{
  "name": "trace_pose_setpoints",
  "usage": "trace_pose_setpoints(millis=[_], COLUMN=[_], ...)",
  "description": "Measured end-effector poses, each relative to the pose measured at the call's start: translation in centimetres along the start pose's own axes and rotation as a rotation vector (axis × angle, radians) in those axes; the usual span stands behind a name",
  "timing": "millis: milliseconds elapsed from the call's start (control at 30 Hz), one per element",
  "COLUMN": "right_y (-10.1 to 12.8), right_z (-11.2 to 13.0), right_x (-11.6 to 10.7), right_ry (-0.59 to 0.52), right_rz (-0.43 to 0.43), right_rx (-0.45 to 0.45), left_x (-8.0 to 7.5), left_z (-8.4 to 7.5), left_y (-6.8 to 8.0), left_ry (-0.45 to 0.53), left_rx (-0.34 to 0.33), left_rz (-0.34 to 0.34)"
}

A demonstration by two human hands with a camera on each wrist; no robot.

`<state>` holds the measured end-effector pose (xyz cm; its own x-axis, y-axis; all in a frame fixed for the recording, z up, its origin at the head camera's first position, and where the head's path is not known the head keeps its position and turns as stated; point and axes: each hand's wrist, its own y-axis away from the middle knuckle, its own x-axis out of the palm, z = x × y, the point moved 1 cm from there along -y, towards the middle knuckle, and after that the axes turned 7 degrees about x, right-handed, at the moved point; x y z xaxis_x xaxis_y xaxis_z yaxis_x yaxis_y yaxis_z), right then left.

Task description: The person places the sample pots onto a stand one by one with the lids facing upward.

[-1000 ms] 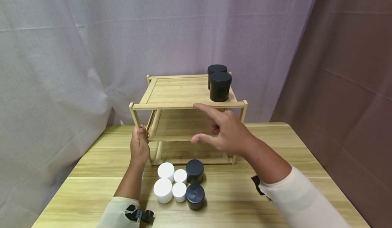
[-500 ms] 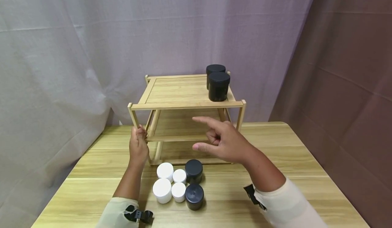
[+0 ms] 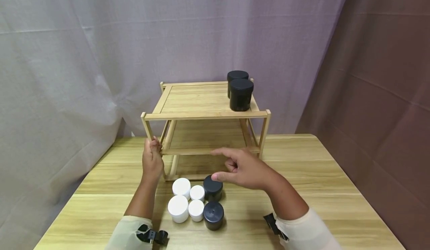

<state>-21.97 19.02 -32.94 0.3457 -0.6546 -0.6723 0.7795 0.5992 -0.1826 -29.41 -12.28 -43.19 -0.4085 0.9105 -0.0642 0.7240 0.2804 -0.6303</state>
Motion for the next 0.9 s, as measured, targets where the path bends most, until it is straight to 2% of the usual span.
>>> trace_pose_setpoints(millis=[433,600,900], right_y=[0.0,0.3,0.4], right_z=[-1.5,-2.1,-2.9], right_x=[1.3,1.6,2.0], right_ry=[-0.036,-0.037,-0.060], right_rz=[0.027,0.007,-0.001], right_rx=[0.107,0.121,0.136], left_x=[0.1,0.1,0.0], left_z=[-0.1,-0.1,0.1], left_y=[0.0,0.1,0.0], left_ry=[-0.005,0.008,-0.035], left_rx=[-0.025,-0.018,0.002], left_rz=[0.003,0.014,-0.008])
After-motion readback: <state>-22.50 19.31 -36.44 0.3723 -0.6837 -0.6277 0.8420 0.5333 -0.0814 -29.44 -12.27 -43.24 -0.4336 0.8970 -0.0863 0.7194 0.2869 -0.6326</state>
